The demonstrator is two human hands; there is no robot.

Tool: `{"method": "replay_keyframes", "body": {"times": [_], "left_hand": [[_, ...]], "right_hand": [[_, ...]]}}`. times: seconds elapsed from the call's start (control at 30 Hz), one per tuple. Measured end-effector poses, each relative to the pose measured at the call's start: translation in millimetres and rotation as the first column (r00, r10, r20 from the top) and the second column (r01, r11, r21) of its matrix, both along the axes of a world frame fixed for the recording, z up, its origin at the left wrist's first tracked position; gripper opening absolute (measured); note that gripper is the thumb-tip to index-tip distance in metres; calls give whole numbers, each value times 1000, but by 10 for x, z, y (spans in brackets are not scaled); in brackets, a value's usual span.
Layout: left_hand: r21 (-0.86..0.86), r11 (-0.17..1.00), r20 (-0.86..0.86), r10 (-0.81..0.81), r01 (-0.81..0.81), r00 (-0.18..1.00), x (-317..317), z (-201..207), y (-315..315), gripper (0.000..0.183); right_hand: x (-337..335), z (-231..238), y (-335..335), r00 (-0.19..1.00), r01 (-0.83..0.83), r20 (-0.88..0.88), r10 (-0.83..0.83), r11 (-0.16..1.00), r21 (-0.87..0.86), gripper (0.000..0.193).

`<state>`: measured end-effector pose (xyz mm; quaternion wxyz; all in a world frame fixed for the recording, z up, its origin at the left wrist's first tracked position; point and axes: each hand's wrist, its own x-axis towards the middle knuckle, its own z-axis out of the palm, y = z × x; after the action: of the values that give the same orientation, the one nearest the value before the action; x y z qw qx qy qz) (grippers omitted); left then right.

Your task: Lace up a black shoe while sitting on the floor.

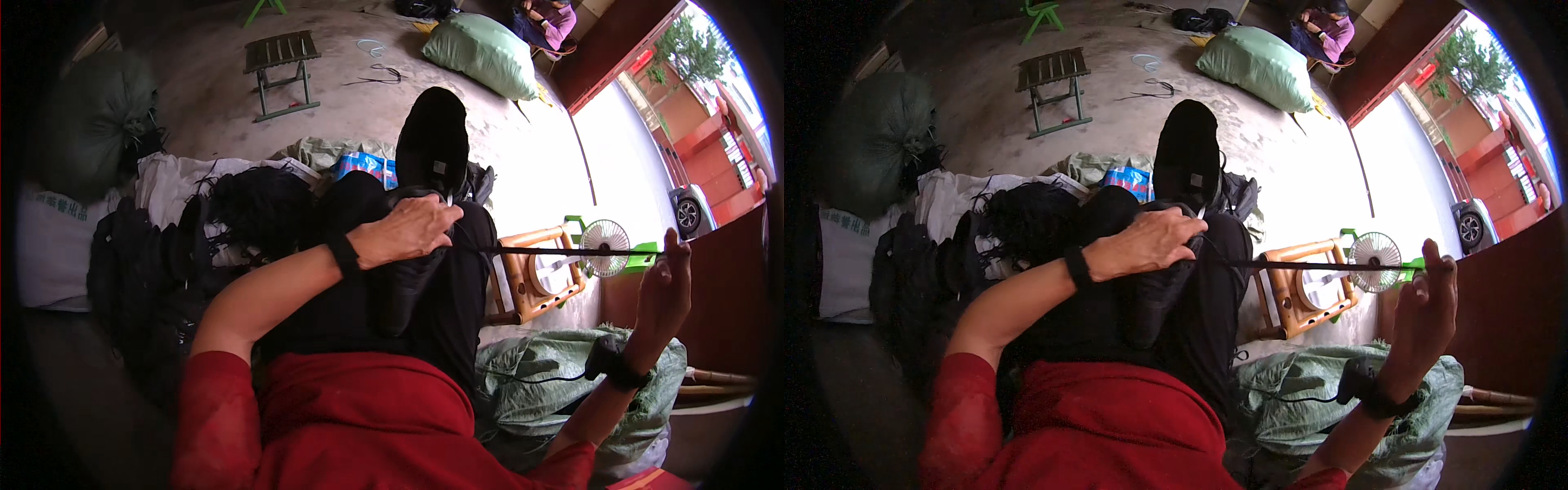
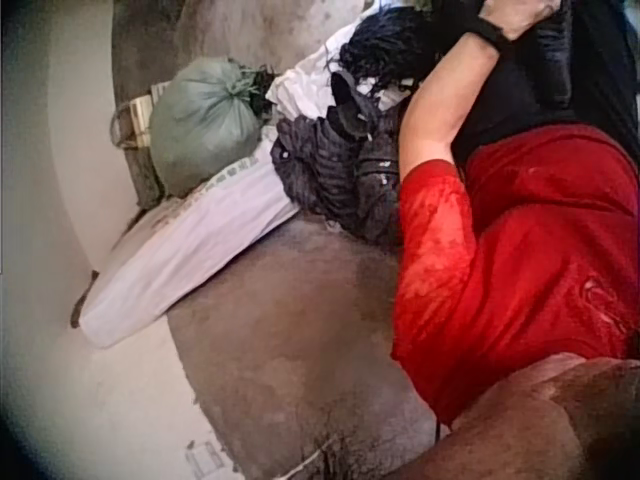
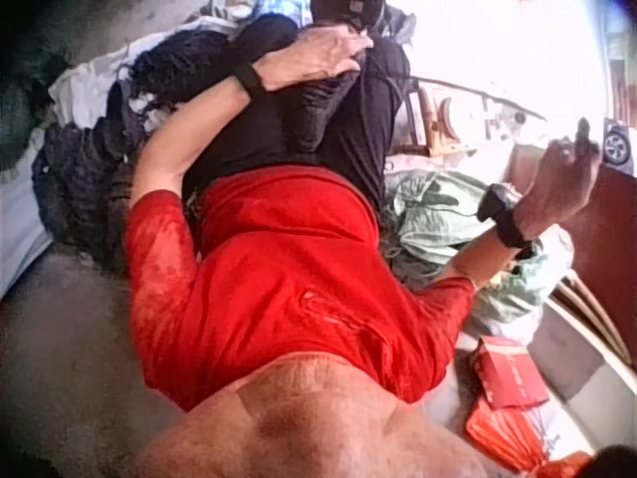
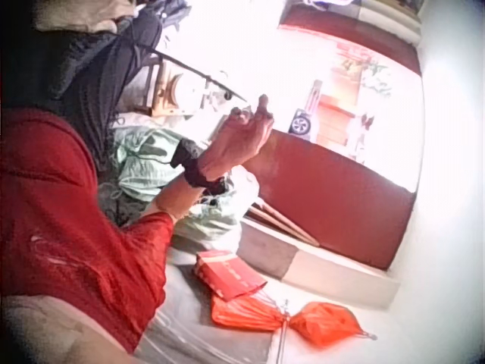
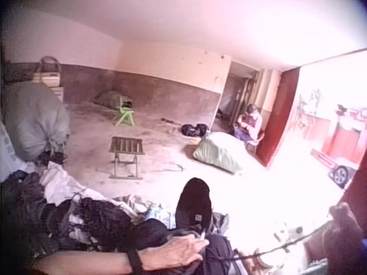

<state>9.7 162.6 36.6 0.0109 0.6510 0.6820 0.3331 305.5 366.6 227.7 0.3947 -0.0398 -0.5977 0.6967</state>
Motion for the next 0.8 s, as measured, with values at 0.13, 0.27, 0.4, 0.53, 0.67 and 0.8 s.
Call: {"method": "replay_keyframes", "body": {"times": [0.13, 0.27, 0.4, 0.53, 0.67, 0.8], "left_hand": [[120, 992, -57, 35, -28, 998, 22, -108, 160, 36], [-31, 993, 241, 119, -115, 963, -10, -109, 175, 22], [-83, 981, 312, 193, -176, 930, 11, -57, 182, 18], [54, 998, 812, -25, -34, 583, -54, 65, 123, 14], [160, 986, 985, -162, -41, -59, -170, 186, -257, 25], [426, 853, 850, -491, -300, -190, -605, 220, -716, 24]], "right_hand": [[184, -224, 115, 845, -524, -256, 469, 822, -225, 33], [201, -660, 307, 821, -523, -411, 395, 810, -266, 38], [203, -971, 431, 936, -231, -341, 84, 878, -419, 50], [215, -1156, 544, 976, -78, -218, -10, 918, -388, 52], [212, -1251, 654, 982, 88, -115, -148, 908, -410, 51], [115, -1424, 764, 993, 92, -41, -109, 950, -298, 49]]}}
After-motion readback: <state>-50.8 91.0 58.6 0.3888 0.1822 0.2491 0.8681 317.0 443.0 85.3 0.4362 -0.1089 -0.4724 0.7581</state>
